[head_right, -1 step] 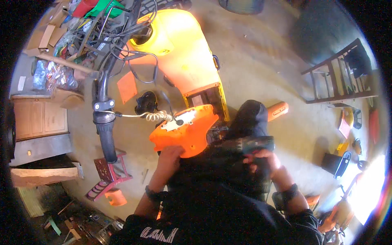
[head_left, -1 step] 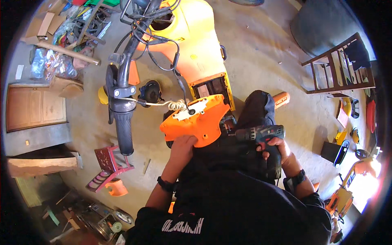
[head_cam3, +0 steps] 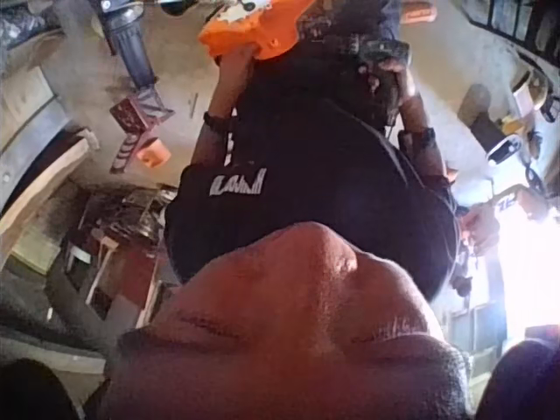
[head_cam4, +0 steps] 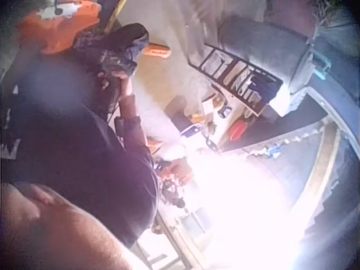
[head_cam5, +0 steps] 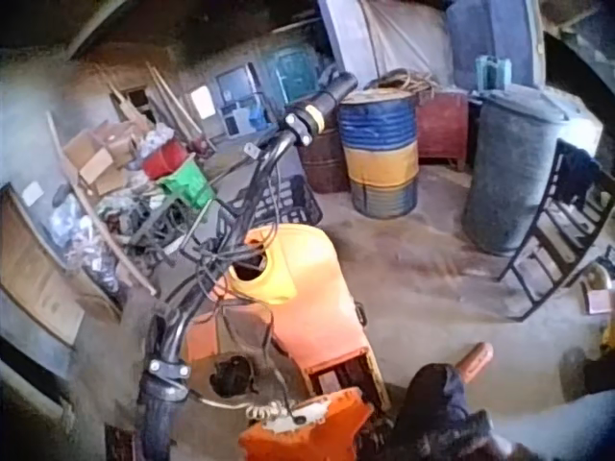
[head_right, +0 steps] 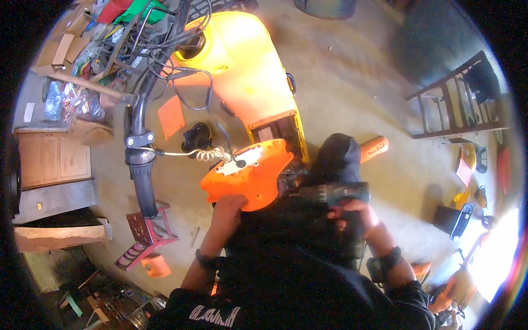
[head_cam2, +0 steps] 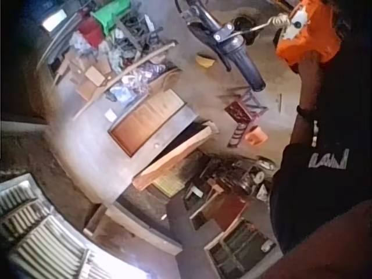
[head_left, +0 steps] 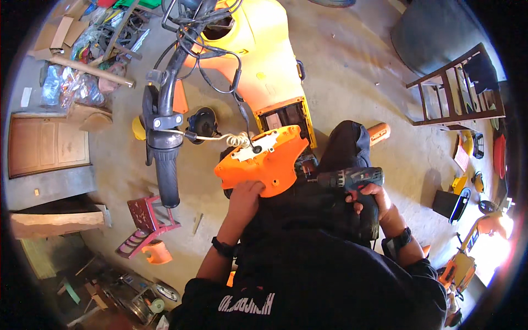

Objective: Removing and adjusting the fairing components of a motorcycle using a power drill.

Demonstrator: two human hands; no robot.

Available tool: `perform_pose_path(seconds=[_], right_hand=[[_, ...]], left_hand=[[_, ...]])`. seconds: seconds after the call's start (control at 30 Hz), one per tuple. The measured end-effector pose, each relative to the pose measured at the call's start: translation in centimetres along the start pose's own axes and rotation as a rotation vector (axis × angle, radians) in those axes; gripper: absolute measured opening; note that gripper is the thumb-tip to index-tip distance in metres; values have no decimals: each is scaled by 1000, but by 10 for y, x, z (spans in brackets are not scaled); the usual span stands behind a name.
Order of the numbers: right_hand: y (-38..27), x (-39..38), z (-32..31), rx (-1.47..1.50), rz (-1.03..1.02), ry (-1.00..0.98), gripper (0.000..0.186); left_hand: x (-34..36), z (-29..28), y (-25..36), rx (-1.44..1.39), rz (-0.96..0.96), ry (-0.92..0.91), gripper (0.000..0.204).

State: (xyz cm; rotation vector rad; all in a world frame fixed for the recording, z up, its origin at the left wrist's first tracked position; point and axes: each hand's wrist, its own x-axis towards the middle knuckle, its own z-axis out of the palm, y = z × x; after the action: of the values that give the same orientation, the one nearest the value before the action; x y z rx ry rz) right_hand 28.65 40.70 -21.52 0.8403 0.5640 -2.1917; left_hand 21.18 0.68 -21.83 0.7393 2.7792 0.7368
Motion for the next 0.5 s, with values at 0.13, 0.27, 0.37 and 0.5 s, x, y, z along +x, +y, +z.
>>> perform_pose_path(seconds=[0.13,0.27,0.37,0.5], right_hand=[[3,-2,4,-16,-39,-15,43],[3,0,5,-19,-45,-9,41],[5,-2,9,-17,-65,16,43],[4,0,0,-14,-54,-12,43]], left_hand=[[-3,-5,-18,49,-12,87,24],[5,-38,-49,74,-12,195,22],[14,-67,-56,116,-46,238,24],[9,-84,-68,350,-31,166,27]])
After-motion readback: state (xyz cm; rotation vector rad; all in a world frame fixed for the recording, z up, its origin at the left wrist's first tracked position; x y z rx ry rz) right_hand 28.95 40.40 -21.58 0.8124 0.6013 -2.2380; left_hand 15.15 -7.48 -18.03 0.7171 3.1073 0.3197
